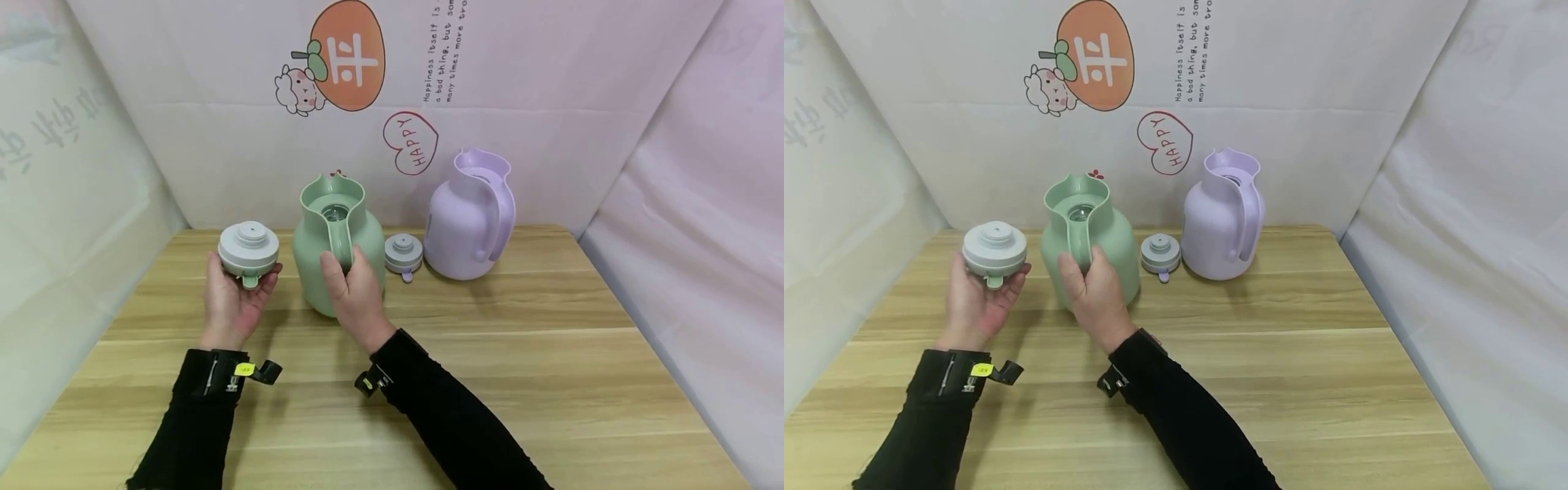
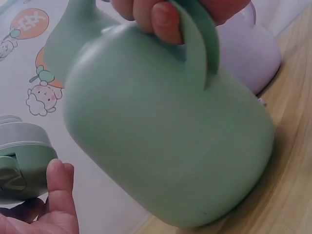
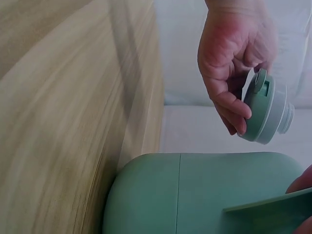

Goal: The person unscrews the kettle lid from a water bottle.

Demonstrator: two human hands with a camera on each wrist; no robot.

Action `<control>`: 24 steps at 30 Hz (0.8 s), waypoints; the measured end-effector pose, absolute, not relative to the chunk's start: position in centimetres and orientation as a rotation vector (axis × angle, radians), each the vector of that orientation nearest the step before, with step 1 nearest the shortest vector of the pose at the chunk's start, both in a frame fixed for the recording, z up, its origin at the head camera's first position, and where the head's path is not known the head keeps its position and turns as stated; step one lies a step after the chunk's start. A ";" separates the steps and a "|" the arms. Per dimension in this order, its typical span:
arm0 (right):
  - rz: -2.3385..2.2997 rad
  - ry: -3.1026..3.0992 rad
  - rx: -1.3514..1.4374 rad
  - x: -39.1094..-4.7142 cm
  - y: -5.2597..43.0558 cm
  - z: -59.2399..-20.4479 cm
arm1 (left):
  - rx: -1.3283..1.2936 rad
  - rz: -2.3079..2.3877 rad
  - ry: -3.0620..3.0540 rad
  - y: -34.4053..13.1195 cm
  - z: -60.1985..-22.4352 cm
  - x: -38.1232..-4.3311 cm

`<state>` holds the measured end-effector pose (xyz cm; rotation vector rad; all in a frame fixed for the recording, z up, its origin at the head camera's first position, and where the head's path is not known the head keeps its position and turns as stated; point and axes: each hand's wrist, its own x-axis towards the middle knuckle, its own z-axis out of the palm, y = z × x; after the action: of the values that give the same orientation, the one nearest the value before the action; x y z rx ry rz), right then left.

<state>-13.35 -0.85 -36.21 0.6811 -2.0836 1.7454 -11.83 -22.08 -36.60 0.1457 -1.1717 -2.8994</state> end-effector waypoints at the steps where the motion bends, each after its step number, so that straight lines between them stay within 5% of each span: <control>1: 1.745 -2.087 0.675 -13.6 -0.9 -36.2 | 0.157 -2.902 -1.173 -22.1 -36.7 -11.9; 24: 1.692 -2.149 0.564 -17.8 -2.1 -36.2 | 0.079 -3.062 -1.078 -23.2 -39.3 -12.8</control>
<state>-17.81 -2.10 -36.16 0.5641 -2.1494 1.6924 -12.85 -23.21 -39.25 0.0785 -1.0784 -3.0620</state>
